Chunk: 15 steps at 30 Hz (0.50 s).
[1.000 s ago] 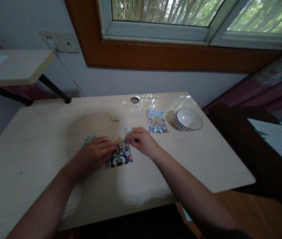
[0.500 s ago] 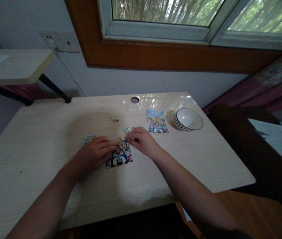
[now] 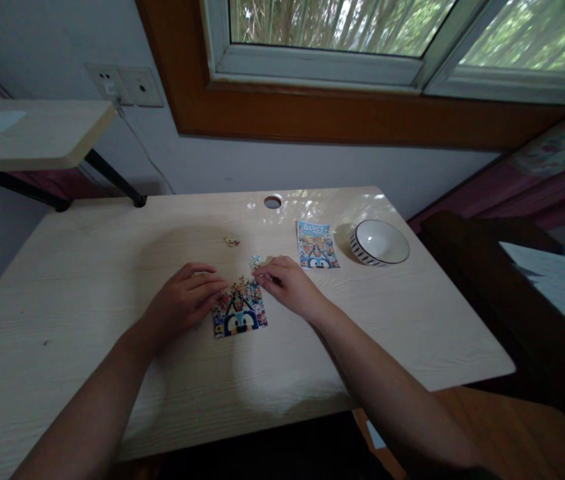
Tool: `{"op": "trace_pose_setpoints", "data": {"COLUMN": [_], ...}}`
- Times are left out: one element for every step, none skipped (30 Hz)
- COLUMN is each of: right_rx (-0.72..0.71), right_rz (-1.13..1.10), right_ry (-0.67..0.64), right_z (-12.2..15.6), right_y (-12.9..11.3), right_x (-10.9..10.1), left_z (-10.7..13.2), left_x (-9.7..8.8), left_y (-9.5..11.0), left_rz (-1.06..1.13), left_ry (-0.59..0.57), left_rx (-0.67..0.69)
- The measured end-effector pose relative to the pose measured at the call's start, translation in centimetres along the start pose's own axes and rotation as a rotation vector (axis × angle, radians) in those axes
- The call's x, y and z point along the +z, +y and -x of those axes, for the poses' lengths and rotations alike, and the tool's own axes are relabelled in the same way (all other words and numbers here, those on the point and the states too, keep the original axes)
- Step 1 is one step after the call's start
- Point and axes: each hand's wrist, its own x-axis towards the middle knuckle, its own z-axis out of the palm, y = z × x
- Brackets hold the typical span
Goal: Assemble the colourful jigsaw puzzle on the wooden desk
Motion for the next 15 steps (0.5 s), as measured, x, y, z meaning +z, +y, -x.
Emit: {"op": "trace_pose_setpoints", "data": {"right_rx": [-0.005, -0.010, -0.015, -0.019, -0.022, -0.024, -0.026, -0.028, -0.029, -0.031, -0.035, -0.040, -0.046, -0.051, -0.054], "right_rz": [-0.006, -0.014, -0.023, -0.033, -0.043, -0.051, -0.054, -0.053, -0.050, -0.046, -0.043, -0.041, -0.042, -0.043, -0.044], "right_ry": [-0.005, -0.011, -0.016, -0.020, -0.023, -0.027, -0.033, -0.040, -0.047, -0.056, -0.062, -0.065, -0.067, -0.069, -0.071], "right_z": [0.0, 0.1, 0.1, 0.1, 0.1, 0.1, 0.1, 0.1, 0.1, 0.1, 0.1, 0.1, 0.1, 0.1, 0.1], "right_y": [0.1, 0.2, 0.2, 0.3, 0.3, 0.3, 0.3, 0.3, 0.3, 0.3, 0.3, 0.3, 0.3, 0.3, 0.4], "right_x": [0.0, -0.1, -0.2, -0.2, -0.3, -0.4, -0.5, -0.6, -0.6, -0.6, -0.7, -0.7, -0.7, -0.7, -0.7], "left_z": [0.0, -0.1, -0.1, -0.2, -0.2, -0.2, -0.2, -0.2, -0.2, -0.1, -0.1, 0.0, 0.1, 0.1, 0.2], "left_x": [-0.1, -0.2, -0.3, -0.4, -0.5, -0.6, -0.7, -0.8, -1.0, -1.1, -1.3, -1.4, -1.5, -1.5, -1.6], "left_y": [-0.1, -0.2, -0.3, -0.4, -0.5, -0.6, -0.8, -0.9, -1.1, -1.2, -1.4, -1.5, -1.7, -1.9, -2.0], "left_rz": [-0.004, -0.013, -0.029, -0.051, -0.075, -0.099, -0.120, -0.138, -0.153, -0.165, -0.174, -0.178, -0.178, -0.174, -0.166], "left_ry": [0.024, 0.050, 0.079, 0.109, 0.140, 0.175, 0.211, 0.248, 0.284, 0.317, 0.345, 0.367, 0.383, 0.396, 0.407], "left_rx": [-0.018, -0.037, -0.058, -0.080, -0.101, -0.123, -0.148, -0.178, -0.210, -0.244, -0.279, -0.314, -0.347, -0.379, -0.411]}}
